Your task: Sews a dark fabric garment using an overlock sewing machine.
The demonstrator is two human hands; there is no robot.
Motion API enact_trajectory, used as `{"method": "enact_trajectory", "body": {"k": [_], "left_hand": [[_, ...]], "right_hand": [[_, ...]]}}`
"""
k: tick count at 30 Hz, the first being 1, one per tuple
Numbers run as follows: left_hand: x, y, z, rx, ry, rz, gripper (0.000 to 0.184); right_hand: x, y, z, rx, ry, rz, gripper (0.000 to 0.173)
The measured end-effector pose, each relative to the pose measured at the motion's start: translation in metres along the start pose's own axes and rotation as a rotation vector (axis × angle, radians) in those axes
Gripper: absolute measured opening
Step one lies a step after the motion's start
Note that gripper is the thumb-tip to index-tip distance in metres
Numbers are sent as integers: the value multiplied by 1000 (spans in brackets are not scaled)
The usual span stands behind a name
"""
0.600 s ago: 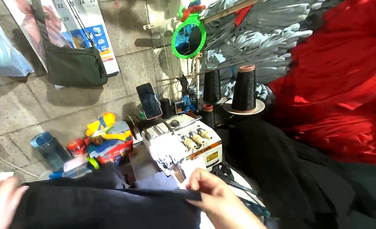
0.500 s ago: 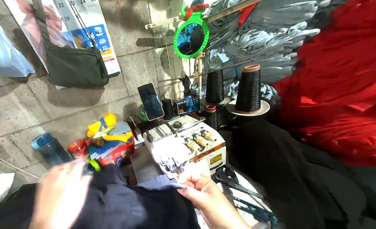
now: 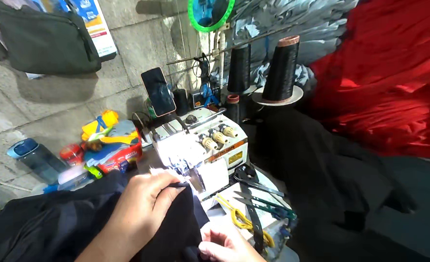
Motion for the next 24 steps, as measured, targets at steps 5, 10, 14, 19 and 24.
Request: {"method": "enact_trajectory", "body": {"k": [5, 10, 14, 19, 24], "left_hand": [[19, 10, -10, 39, 80, 45, 17], [23, -1, -12, 60, 204, 16, 11], [-7, -14, 11, 37, 155, -55, 14], [-32, -24, 29, 101, 87, -146, 15], [-35, -32, 28, 139, 90, -157, 17]], "right_hand": [[2, -18, -17, 117, 69, -83, 5], [11, -37, -38, 47, 189, -174, 5], [-2, -4, -43, -172, 201, -85, 10], [-6, 13, -34, -368, 74, 184, 38], [3, 6, -28, -487, -36, 242, 36]]}}
Point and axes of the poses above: each hand's wrist, its own x-axis towards the middle knuckle, its own z-axis out of the palm, y = z × x, the point moved 4 cm from there along x, towards the middle knuckle, and after that the axes turned 15 degrees about y, right-handed, at the moved point
